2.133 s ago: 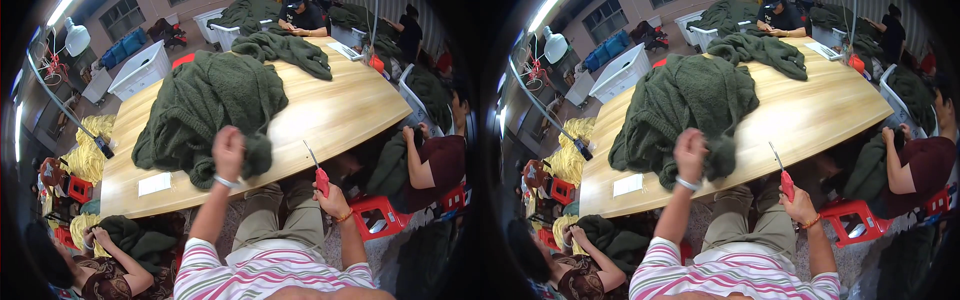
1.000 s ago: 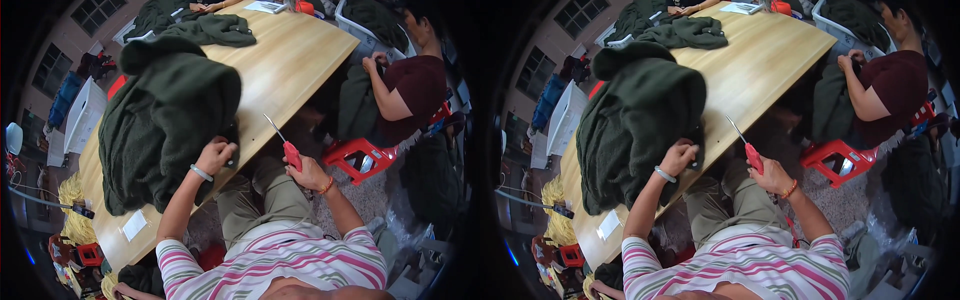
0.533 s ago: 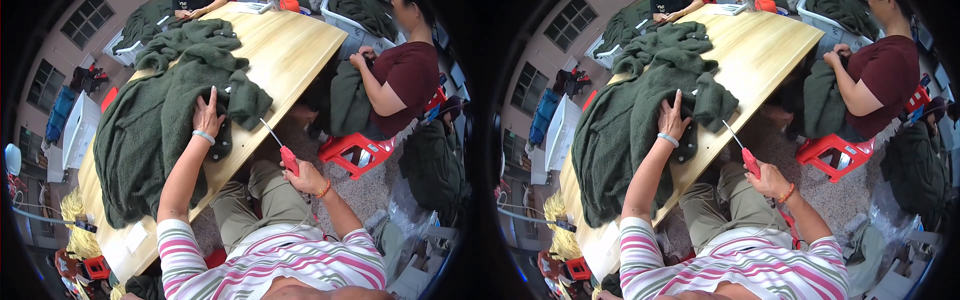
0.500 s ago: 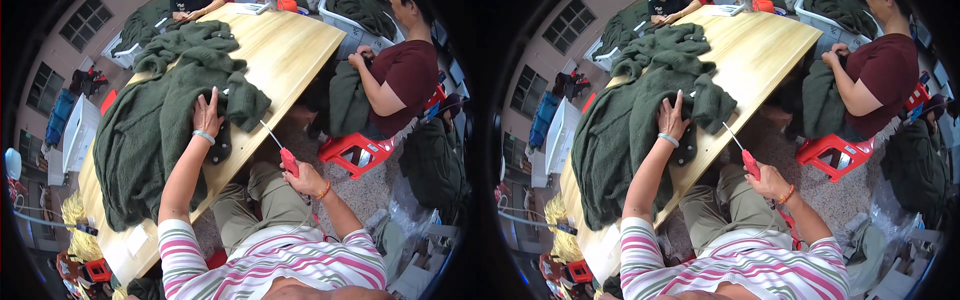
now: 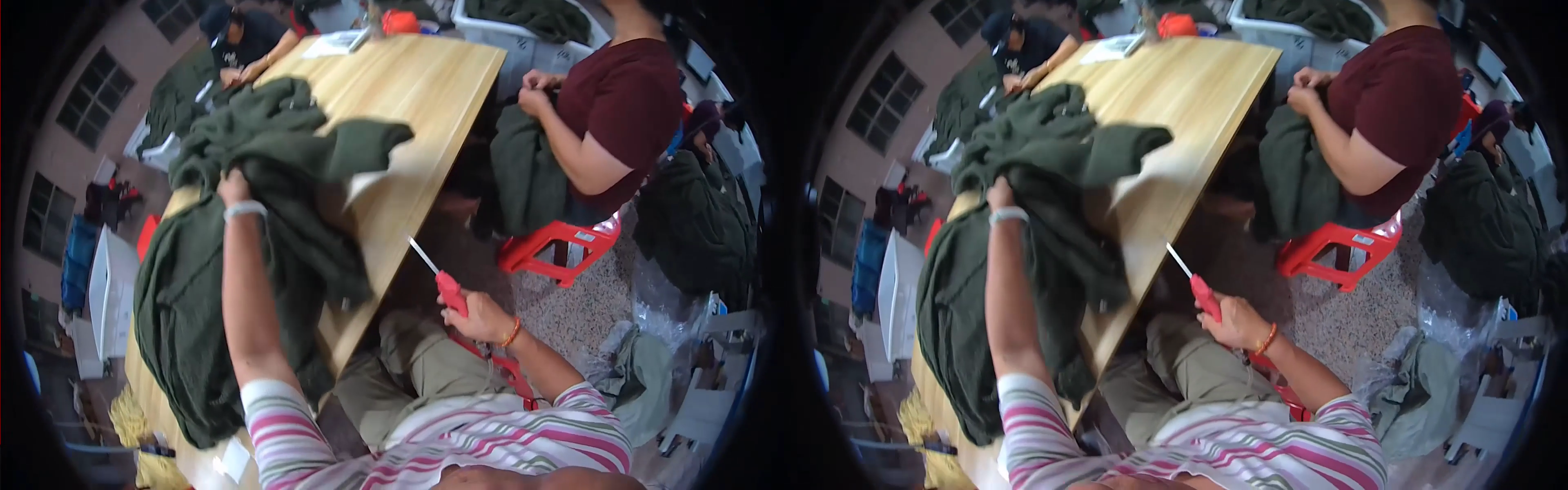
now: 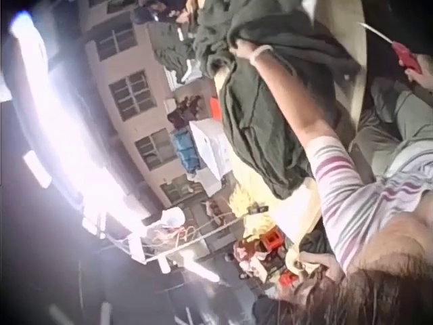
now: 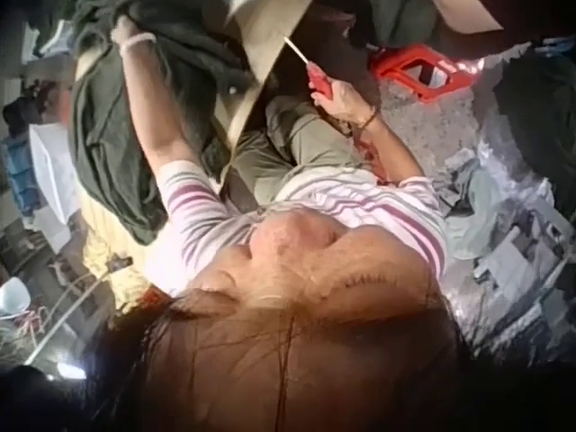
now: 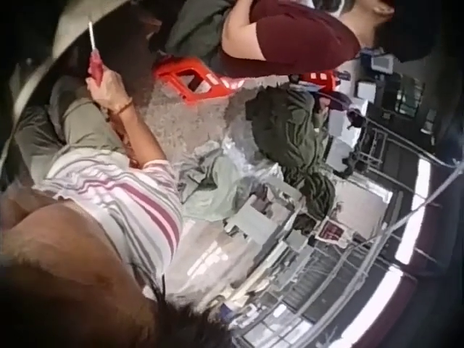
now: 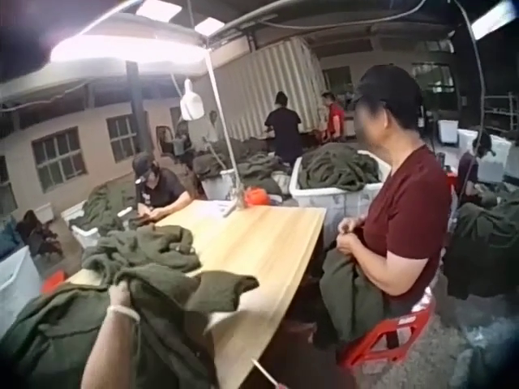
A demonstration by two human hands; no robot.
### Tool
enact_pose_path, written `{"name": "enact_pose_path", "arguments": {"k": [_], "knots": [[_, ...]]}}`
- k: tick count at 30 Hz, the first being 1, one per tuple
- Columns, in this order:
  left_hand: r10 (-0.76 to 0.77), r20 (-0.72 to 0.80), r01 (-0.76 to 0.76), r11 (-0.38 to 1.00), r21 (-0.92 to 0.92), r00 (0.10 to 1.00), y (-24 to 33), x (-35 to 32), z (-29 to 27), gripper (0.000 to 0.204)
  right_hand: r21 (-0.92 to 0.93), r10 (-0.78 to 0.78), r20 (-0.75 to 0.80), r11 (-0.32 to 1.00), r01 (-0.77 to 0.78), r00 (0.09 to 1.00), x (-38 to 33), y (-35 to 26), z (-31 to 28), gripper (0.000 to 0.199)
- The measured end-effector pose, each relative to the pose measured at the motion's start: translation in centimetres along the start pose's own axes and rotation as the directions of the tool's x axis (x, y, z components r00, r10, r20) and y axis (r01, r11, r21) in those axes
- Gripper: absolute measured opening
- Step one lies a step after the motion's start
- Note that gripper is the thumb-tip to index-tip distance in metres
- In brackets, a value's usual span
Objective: Trimming loose threads from green fabric garments using scissors.
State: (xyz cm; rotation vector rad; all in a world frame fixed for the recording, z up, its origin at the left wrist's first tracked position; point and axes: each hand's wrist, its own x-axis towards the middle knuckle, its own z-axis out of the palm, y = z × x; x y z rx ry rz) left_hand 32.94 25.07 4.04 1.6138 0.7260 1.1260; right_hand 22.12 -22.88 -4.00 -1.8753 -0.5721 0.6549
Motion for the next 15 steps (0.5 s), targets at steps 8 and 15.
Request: {"name": "enact_pose_path", "arguments": {"k": [8, 15], "knots": [[0.408, -0.079, -0.179, 0.557, 0.811, 0.909, 3.0, -3.4, -10.3, 0.075, 0.021, -0.012, 0.075, 1.000, 0.011, 0.997, 1.6, -1.5, 1.6, 0.031], [0.310, 0.908, -0.921, 0.352, 0.168, 0.284, 5.1, -21.2, -2.9, 0.070, 0.028, -0.002, 0.014, 1.000, 0.002, 1.000, 0.8, 0.1, 1.9, 0.028]]}}
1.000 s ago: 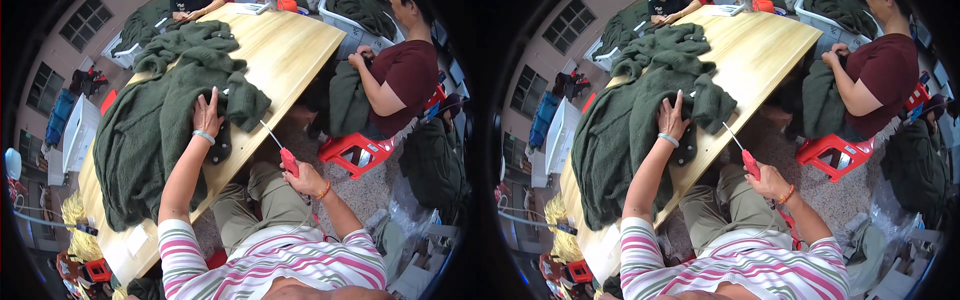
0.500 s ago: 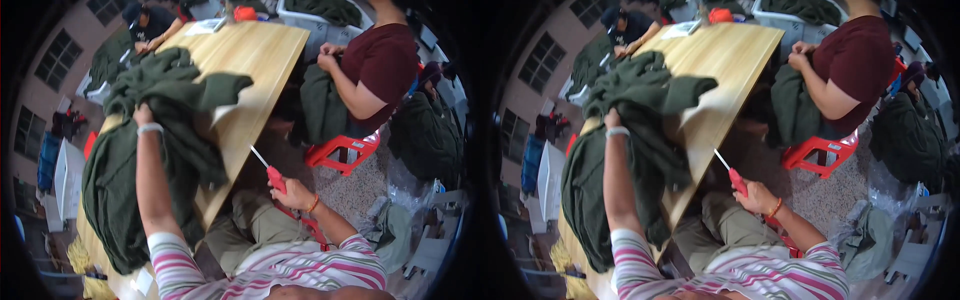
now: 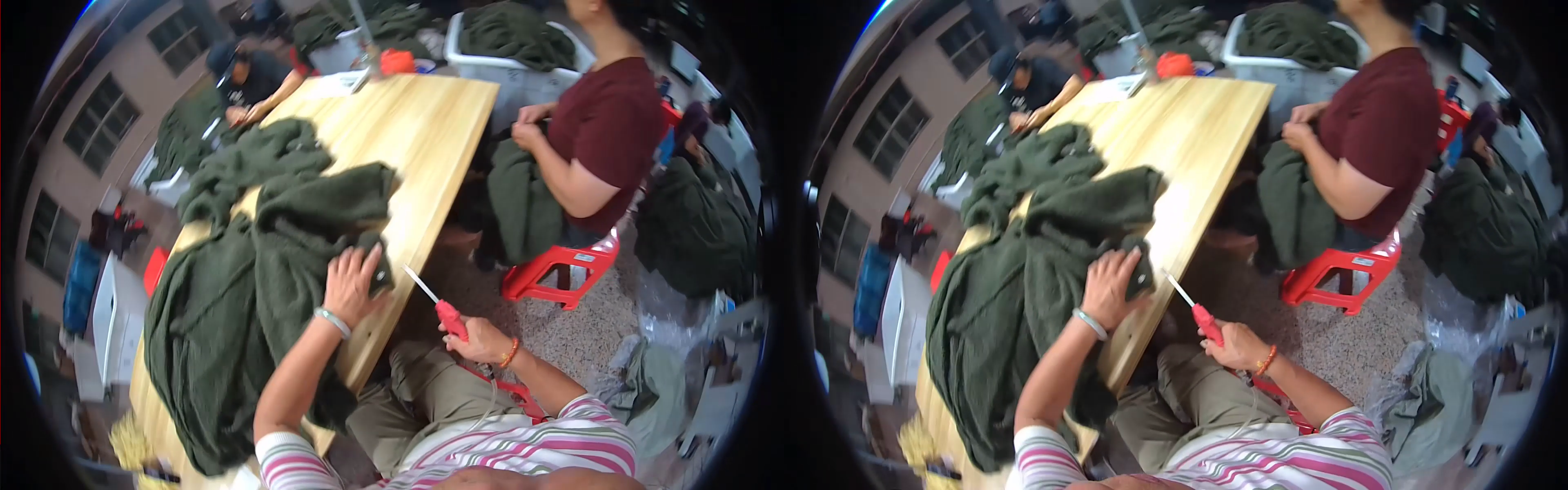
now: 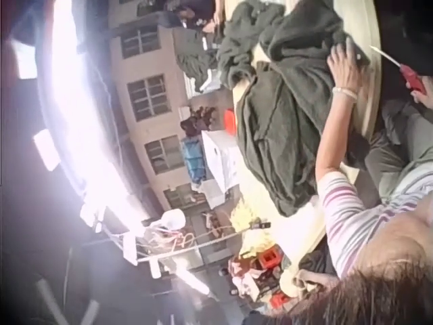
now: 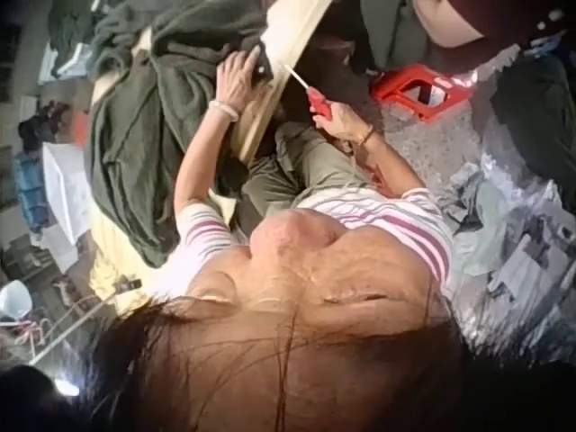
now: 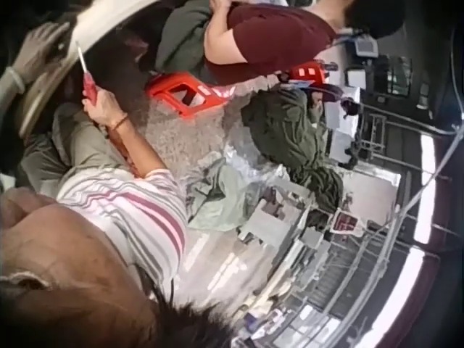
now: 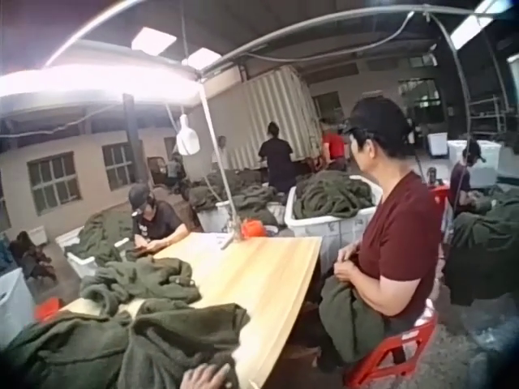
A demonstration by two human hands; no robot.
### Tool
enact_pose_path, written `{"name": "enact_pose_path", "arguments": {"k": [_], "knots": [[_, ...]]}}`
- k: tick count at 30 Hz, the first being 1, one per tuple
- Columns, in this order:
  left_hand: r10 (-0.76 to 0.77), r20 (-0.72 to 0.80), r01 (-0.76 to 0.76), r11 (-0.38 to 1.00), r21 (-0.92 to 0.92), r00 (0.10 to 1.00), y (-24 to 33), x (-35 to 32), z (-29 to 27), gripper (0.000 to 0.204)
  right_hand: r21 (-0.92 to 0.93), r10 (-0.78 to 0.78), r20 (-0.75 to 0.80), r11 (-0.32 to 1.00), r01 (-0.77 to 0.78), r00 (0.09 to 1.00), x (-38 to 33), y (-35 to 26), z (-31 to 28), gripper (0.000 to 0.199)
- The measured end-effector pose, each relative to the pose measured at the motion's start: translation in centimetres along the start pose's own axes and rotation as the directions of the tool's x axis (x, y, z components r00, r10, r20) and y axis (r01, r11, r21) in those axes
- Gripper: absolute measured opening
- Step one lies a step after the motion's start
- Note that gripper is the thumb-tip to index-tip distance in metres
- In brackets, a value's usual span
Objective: Trimming loose threads from green fabric garments using scissors.
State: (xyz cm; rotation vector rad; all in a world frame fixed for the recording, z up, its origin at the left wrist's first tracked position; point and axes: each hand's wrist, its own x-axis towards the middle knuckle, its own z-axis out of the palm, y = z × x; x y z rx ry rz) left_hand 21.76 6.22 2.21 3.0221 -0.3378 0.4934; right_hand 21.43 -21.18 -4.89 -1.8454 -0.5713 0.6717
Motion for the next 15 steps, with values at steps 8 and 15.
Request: {"name": "enact_pose_path", "arguments": {"k": [8, 15], "knots": [[-0.354, 0.020, 0.317, 0.808, -0.496, 0.935, -5.5, -1.1, 5.1, 0.022, -0.059, -0.054, -0.031, 0.997, 0.052, 0.998, -0.8, 0.1, -0.1, 0.032], [-0.043, -0.108, -0.036, 0.771, -0.636, 0.993, 2.3, -1.1, -5.9, 0.027, -0.157, -0.166, -0.090, 0.976, 0.150, 0.982, -2.3, -1.1, -1.0, 0.031]]}}
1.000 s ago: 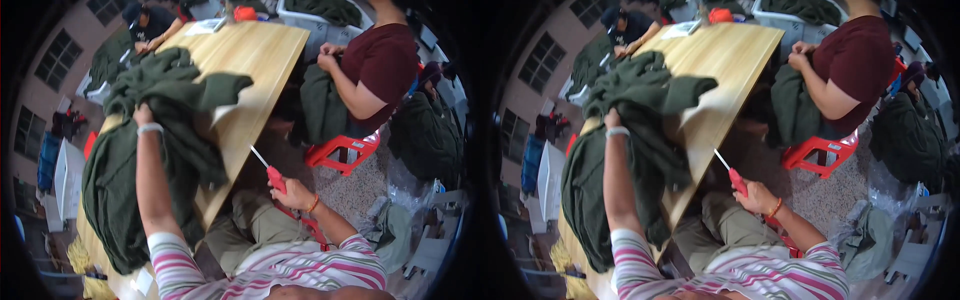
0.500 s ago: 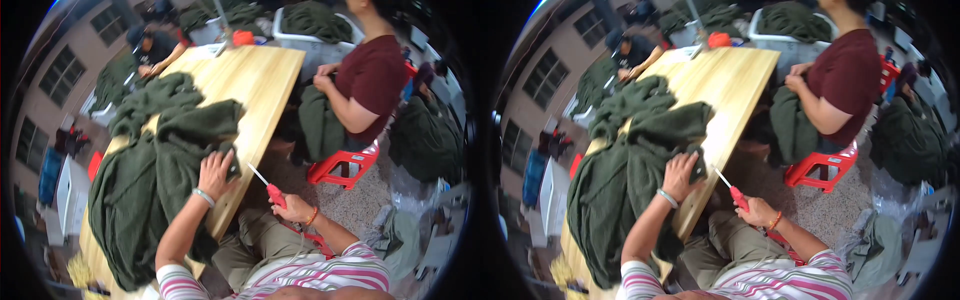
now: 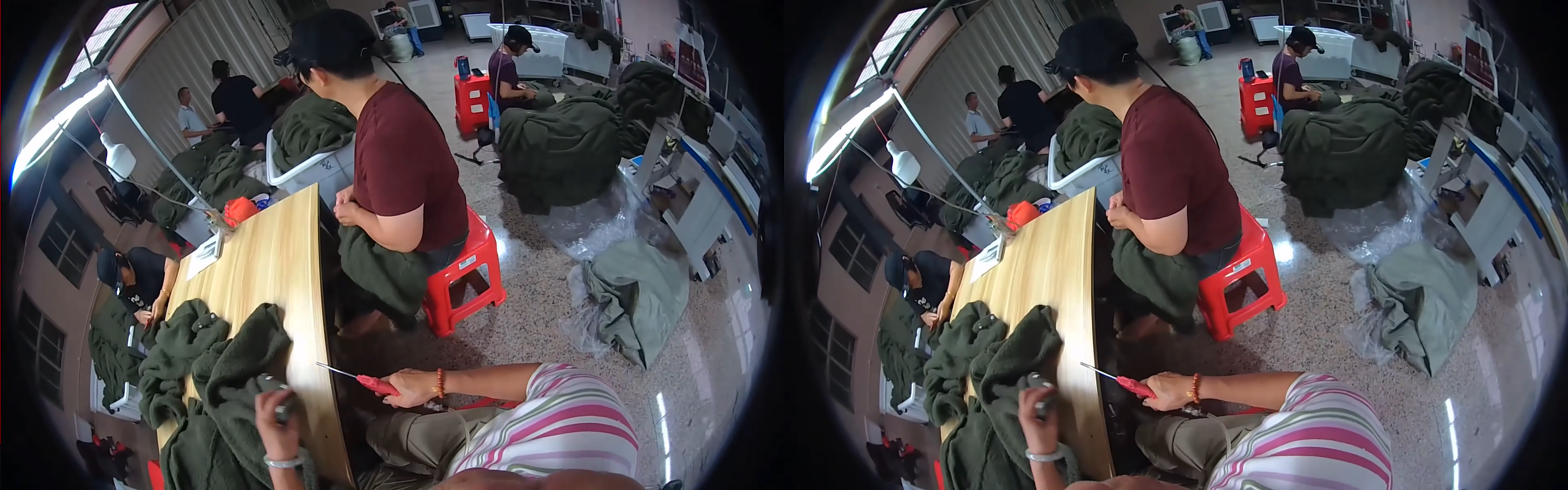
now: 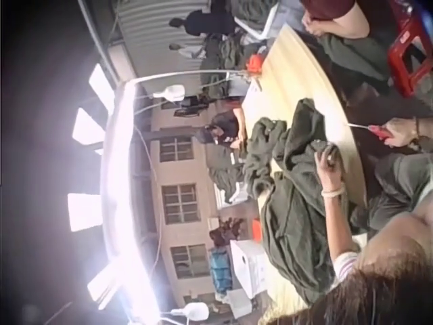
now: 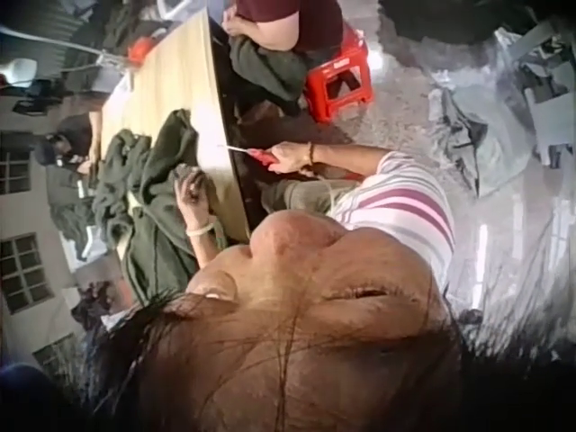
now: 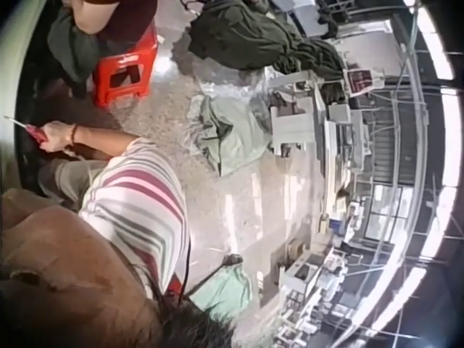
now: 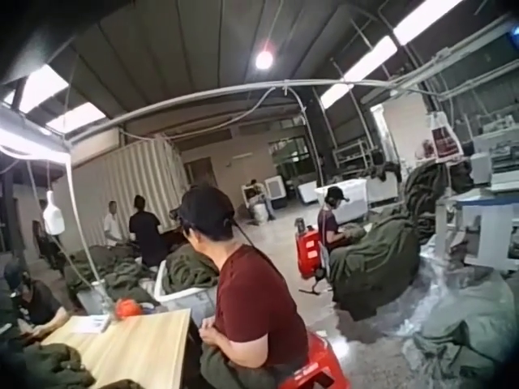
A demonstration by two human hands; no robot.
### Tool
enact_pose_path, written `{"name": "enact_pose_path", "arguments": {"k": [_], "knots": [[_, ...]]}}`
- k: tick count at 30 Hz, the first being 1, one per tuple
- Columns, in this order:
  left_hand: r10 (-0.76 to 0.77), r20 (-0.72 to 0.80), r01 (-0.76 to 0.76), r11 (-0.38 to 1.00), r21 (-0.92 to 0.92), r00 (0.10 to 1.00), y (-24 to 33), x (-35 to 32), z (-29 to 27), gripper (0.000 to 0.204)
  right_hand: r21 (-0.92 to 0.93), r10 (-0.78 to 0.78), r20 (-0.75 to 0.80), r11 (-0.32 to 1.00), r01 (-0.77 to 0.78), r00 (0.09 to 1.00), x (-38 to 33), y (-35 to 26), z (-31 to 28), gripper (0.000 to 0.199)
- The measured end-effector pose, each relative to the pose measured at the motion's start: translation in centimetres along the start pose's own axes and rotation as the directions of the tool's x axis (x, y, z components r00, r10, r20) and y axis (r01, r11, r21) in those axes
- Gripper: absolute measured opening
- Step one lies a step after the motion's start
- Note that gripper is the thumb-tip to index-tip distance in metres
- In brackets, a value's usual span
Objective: Trimming loose threads from green fabric garments using scissors.
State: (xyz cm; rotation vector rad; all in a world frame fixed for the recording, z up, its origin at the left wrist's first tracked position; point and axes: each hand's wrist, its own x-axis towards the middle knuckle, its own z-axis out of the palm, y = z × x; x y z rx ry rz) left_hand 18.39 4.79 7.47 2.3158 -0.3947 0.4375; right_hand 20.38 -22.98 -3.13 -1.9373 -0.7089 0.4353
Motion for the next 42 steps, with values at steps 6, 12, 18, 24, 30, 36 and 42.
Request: {"name": "enact_pose_path", "arguments": {"k": [6, 12, 18, 24, 30, 36, 42], "knots": [[-0.169, 0.234, 0.047, 0.890, 0.453, 0.957, -4.7, -8.7, 3.9, 0.038, 0.011, -0.053, 0.032, 0.999, 0.053, 0.998, -0.2, 0.1, 0.6, 0.031], [-0.187, 0.116, 0.090, 0.820, 0.565, 0.975, -2.7, -5.6, 5.0, 0.022, -0.047, -0.012, 0.063, 0.999, 0.015, 0.998, -1.5, 0.4, -0.1, 0.031], [-0.125, 0.040, 0.078, 0.807, 0.586, 0.991, -7.6, -2.7, 7.4, 0.018, -0.068, -0.004, 0.028, 0.998, 0.006, 1.000, -2.1, 0.1, -0.4, 0.031], [-0.216, -0.167, 0.272, 0.738, 0.617, 0.962, -13.8, -3.4, 5.4, 0.029, -0.029, 0.019, -0.022, 0.999, -0.019, 1.000, -2.8, 1.4, -0.6, 0.029], [-0.385, -0.445, 0.512, 0.833, 0.210, 0.809, -13.8, -4.2, 4.1, 0.038, -0.029, 0.043, 0.029, 0.999, -0.042, 0.999, -2.4, 2.1, 0.3, 0.030], [-0.453, -0.350, 0.561, 0.759, 0.332, 0.820, -14.0, -2.5, 3.7, 0.023, -0.083, -0.066, -0.037, 0.995, 0.063, 0.997, -1.5, 1.8, 0.8, 0.031], [-0.385, -0.294, 0.464, 0.839, 0.285, 0.875, -12.9, -3.1, 5.3, 0.018, -0.036, -0.010, 0.077, 0.999, 0.013, 0.997, -1.5, 0.7, 0.3, 0.031]]}}
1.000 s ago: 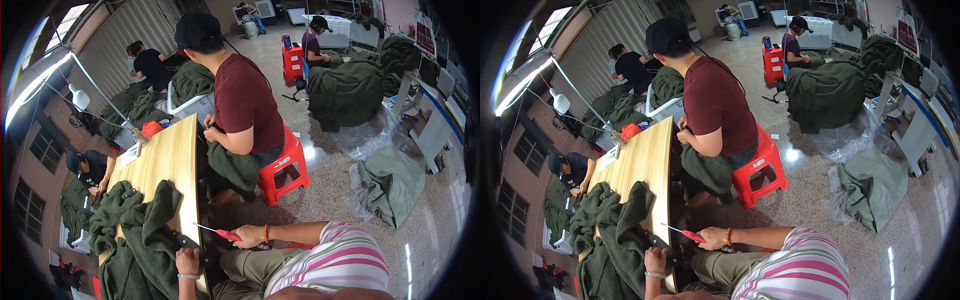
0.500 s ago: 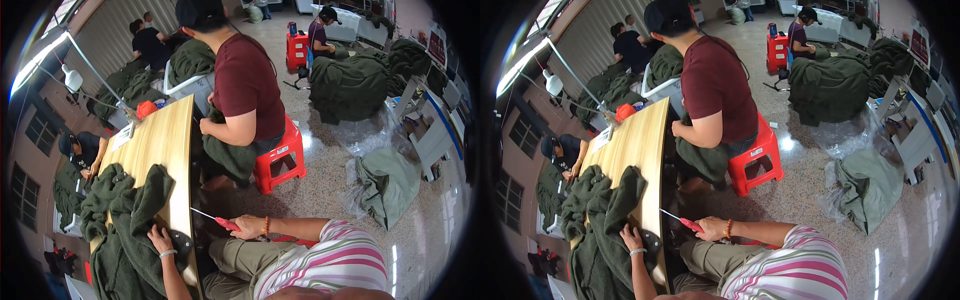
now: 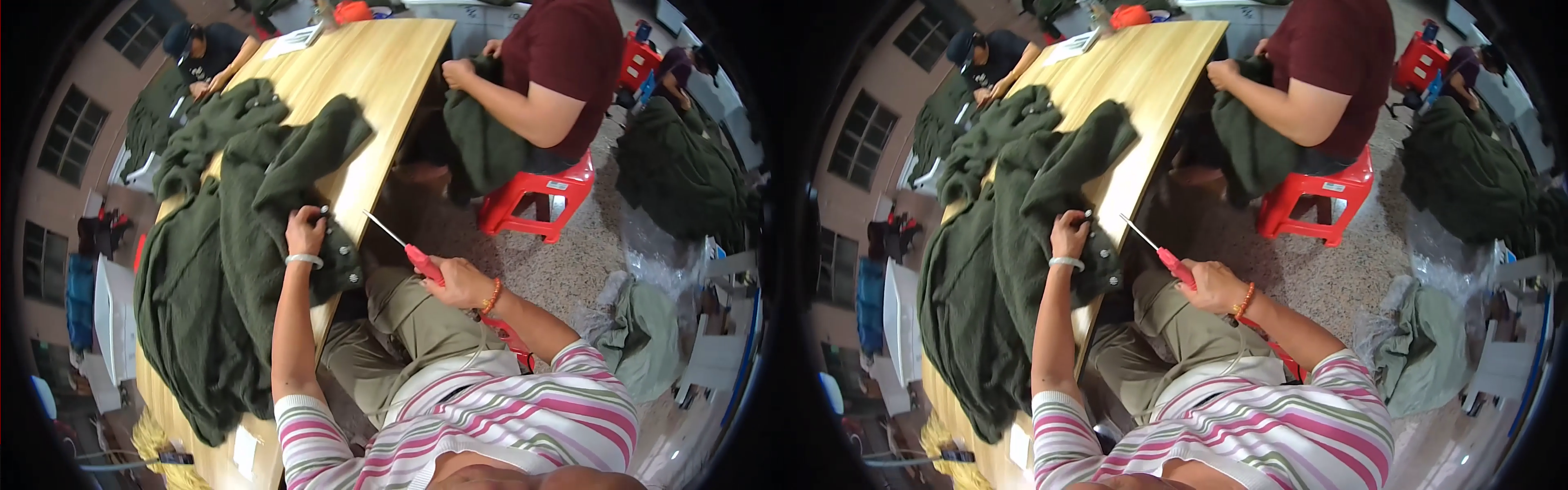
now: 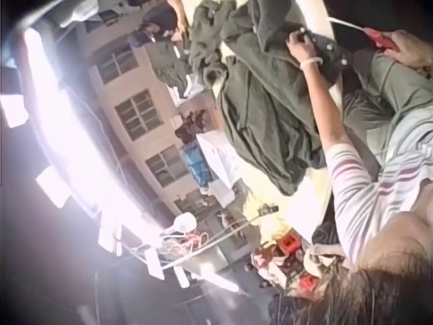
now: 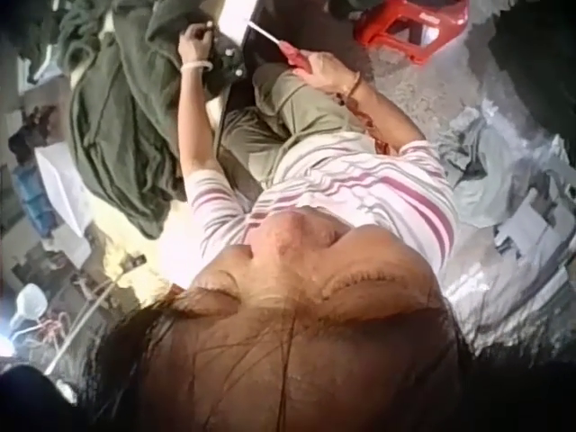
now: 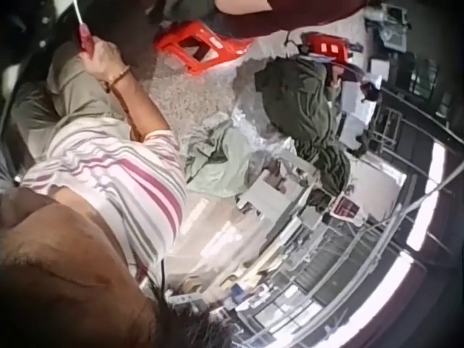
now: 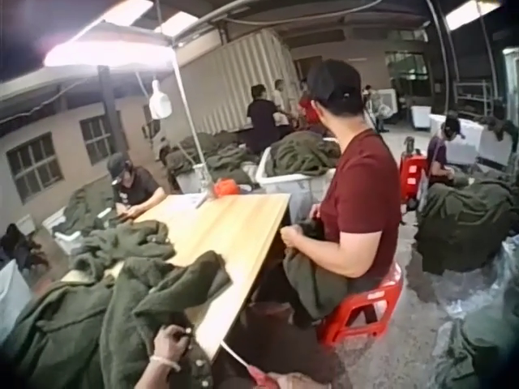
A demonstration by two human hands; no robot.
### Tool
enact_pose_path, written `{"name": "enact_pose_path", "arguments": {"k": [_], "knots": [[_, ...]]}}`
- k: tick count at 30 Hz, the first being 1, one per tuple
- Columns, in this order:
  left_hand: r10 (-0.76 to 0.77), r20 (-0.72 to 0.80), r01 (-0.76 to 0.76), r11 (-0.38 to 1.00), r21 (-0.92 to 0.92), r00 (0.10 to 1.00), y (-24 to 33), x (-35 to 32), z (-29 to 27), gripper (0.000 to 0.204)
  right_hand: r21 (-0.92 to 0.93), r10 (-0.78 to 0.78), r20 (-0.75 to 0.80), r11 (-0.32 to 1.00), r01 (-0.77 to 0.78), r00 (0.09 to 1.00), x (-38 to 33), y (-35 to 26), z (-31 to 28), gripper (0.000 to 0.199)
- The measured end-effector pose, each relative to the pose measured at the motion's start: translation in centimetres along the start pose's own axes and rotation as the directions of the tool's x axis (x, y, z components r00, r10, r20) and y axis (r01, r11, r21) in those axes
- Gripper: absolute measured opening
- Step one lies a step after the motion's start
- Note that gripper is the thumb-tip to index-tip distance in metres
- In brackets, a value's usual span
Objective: Trimming loose threads from green fabric garments using scissors.
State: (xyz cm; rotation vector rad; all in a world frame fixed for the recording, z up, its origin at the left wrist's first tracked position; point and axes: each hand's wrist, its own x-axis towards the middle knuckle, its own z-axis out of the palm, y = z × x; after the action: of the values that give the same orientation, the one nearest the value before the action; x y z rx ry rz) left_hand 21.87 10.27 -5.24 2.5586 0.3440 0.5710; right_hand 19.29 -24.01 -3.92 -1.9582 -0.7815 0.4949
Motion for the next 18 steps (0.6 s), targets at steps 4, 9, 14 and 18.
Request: {"name": "enact_pose_path", "arguments": {"k": [4, 9, 14, 18], "knots": [[-0.100, 0.175, 0.107, 0.994, -0.033, 0.979, 1.9, -0.7, -1.2, 0.033, -0.066, 0.035, 0.075, 0.997, -0.030, 0.997, 0.6, -0.6, 0.4, 0.033], [-0.073, 0.038, 0.062, 0.969, 0.237, 0.997, 3.7, -0.6, 0.0, 0.033, -0.117, 0.051, 0.118, 0.992, -0.037, 0.992, 0.8, -1.3, 0.8, 0.034], [-0.024, 0.046, 0.019, 0.993, 0.120, 0.999, 3.2, 0.0, 1.2, 0.023, -0.111, 0.005, 0.082, 0.994, 0.004, 0.997, 1.5, -1.7, 0.8, 0.031], [-0.017, -0.002, 0.017, 0.995, -0.100, 1.000, 3.0, 0.2, 1.1, 0.026, -0.205, 0.092, 0.159, 0.977, -0.058, 0.983, 2.1, -3.5, -0.2, 0.028]]}}
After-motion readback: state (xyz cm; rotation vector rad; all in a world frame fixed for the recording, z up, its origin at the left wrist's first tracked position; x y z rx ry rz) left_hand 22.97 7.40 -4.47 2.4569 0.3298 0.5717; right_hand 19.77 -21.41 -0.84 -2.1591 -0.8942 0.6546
